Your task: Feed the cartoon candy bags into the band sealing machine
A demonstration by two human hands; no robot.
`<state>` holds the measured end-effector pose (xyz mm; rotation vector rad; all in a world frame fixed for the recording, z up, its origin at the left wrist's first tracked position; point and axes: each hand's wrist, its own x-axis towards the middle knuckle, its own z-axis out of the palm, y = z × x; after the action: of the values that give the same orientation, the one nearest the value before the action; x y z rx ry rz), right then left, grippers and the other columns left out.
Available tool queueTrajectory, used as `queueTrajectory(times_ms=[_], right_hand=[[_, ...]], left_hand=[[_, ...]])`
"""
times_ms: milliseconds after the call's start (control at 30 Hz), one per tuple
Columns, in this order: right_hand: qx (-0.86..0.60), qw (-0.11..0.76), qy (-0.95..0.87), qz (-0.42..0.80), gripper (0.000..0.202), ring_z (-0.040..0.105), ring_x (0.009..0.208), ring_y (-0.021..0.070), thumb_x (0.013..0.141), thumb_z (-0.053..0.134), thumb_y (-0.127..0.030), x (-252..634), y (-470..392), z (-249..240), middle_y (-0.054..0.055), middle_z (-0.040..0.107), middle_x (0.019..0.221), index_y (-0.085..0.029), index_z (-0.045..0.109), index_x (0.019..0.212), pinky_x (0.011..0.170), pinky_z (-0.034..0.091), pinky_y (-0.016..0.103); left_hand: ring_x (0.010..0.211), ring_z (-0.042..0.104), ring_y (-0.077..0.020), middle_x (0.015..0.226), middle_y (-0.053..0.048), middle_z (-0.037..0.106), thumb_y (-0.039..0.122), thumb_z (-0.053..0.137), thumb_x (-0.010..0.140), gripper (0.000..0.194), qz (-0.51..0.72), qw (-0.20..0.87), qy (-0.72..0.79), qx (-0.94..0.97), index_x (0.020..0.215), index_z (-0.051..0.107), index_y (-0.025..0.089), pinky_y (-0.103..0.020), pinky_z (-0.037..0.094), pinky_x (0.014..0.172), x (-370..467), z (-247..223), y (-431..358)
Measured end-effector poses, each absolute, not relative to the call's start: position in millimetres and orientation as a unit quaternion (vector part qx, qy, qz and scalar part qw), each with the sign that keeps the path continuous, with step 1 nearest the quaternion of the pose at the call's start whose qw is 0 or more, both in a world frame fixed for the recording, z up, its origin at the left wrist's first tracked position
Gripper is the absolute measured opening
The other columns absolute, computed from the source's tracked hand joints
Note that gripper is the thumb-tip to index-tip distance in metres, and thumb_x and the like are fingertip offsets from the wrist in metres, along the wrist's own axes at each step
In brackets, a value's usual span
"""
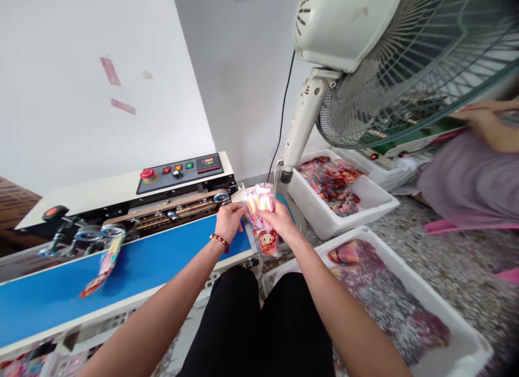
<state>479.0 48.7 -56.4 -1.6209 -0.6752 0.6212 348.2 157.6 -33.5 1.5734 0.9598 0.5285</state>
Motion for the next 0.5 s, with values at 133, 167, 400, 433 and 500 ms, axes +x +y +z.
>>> queueTrajectory(times_ms=[133, 167, 400, 433, 500], right_hand=[[-0.7, 0.621, -0.251, 0.249, 0.04, 0.071, 0.093, 0.0251, 0.066, 0.072, -0.039, 473, 55, -57, 0.004, 0.077, 0.103, -0.022, 0.069, 0.102, 0.081, 0.056, 0.034], [-0.701, 0.624, -0.246, 0.244, 0.041, 0.071, 0.094, 0.0252, 0.066, 0.072, -0.04, 472, 54, -57, 0.004, 0.077, 0.104, -0.022, 0.069, 0.103, 0.082, 0.056, 0.034], [-0.728, 0.632, -0.176, 0.199, 0.043, 0.072, 0.091, 0.0267, 0.065, 0.072, -0.042, 473, 40, -53, 0.005, 0.078, 0.1, -0.02, 0.071, 0.103, 0.081, 0.055, 0.035], [-0.73, 0.632, -0.172, 0.196, 0.044, 0.072, 0.09, 0.0268, 0.065, 0.072, -0.043, 473, 38, -52, 0.006, 0.078, 0.099, -0.02, 0.071, 0.103, 0.079, 0.055, 0.034], [-0.735, 0.627, -0.172, 0.194, 0.044, 0.071, 0.088, 0.0267, 0.066, 0.072, -0.043, 472, 34, -50, 0.006, 0.078, 0.097, -0.02, 0.071, 0.103, 0.077, 0.055, 0.034]], left_hand=[[0.033, 0.042, -0.0069, 0.055, 0.002, 0.062, 0.036, 0.065, 0.081, 0.023, 0.238, 0.548, 0.451, 0.663, 0.068, 0.067, 0.017, -0.022, 0.029, 0.038, 352, -36, 164], [0.033, 0.041, -0.0064, 0.058, 0.002, 0.064, 0.036, 0.065, 0.08, 0.023, 0.236, 0.553, 0.456, 0.657, 0.067, 0.067, 0.017, -0.022, 0.029, 0.038, 352, -37, 166], [0.036, 0.033, -0.0059, 0.066, -0.005, 0.072, 0.033, 0.069, 0.073, 0.02, 0.172, 0.563, 0.475, 0.655, 0.064, 0.068, 0.015, -0.023, 0.024, 0.037, 353, -38, 185], [0.036, 0.033, -0.0064, 0.065, -0.006, 0.072, 0.034, 0.071, 0.071, 0.02, 0.161, 0.552, 0.48, 0.662, 0.064, 0.069, 0.015, -0.023, 0.024, 0.038, 353, -38, 188], [0.038, 0.035, -0.0074, 0.063, -0.006, 0.071, 0.036, 0.074, 0.069, 0.021, 0.153, 0.531, 0.491, 0.674, 0.065, 0.07, 0.016, -0.023, 0.025, 0.039, 351, -38, 195]])
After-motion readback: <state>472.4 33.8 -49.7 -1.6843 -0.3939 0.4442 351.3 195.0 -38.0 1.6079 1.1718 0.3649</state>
